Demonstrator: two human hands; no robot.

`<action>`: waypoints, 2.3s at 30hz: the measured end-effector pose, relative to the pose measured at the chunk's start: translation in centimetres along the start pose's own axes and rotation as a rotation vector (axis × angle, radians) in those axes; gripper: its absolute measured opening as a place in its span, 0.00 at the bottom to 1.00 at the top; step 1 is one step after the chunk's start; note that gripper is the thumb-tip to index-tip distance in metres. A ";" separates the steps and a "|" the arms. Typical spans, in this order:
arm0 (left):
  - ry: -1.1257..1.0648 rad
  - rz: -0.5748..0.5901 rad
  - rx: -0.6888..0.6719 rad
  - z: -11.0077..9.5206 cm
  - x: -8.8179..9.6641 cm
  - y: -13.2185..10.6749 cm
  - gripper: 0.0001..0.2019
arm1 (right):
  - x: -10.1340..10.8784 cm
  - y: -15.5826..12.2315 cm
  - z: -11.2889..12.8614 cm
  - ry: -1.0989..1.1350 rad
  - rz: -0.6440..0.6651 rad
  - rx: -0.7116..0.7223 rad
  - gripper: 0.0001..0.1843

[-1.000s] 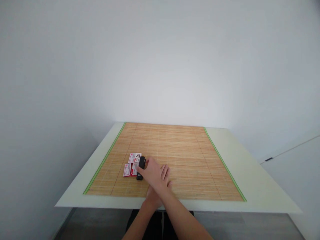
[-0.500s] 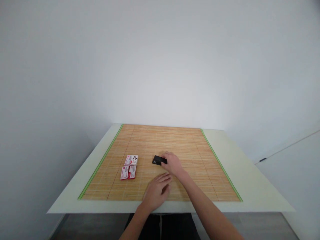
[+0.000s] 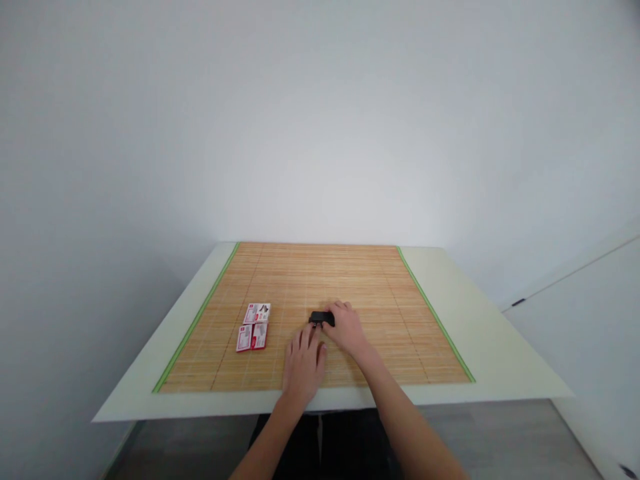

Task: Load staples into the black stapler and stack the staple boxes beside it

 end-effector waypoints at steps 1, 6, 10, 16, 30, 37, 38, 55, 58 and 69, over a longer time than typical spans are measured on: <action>0.009 0.003 0.002 0.0 -0.1 0.0 0.23 | -0.1 0.0 0.6 0.009 -0.024 -0.014 0.16; 0.011 -0.002 0.030 0.6 -0.6 -0.2 0.24 | 1.5 -0.5 2.5 0.047 -0.220 -0.149 0.13; -0.020 -0.004 0.044 0.4 -0.3 -0.1 0.25 | 3.4 -2.0 1.4 0.169 -0.373 -0.251 0.13; -0.014 -0.012 0.038 -0.3 0.2 0.2 0.25 | 3.2 -5.7 -5.8 0.521 -0.565 -0.488 0.20; -0.049 -0.081 0.021 0.9 1.3 -0.4 0.24 | -2.6 -8.4 -13.9 0.734 -0.244 -0.577 0.26; 0.240 -0.379 0.344 8.0 10.8 -2.3 0.24 | -3.9 -13.7 -12.3 0.560 -0.221 -0.534 0.34; 0.266 -0.375 0.365 8.6 11.4 -2.6 0.24 | -4.0 -14.0 -12.0 0.558 -0.212 -0.522 0.33; -0.495 0.221 -0.048 1.2 1.6 -0.2 0.17 | -7.7 -12.0 -1.0 1.325 0.359 -0.313 0.33; -0.557 0.235 -0.030 0.8 0.2 0.2 0.25 | -7.3 -12.3 -1.5 1.386 0.293 -0.354 0.31; -0.570 0.253 -0.036 0.9 -0.3 0.2 0.33 | -5.8 -13.5 -6.5 1.192 0.240 -0.439 0.30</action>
Point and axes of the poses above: each hand's wrist, its own y-axis towards the middle knuckle, its own x-axis out of the back of the hand, z = x × y, the point moved 9 cm from there along y, towards the middle knuckle, and after that the axes turned 15 degrees about -y, right-handed, at the moved point
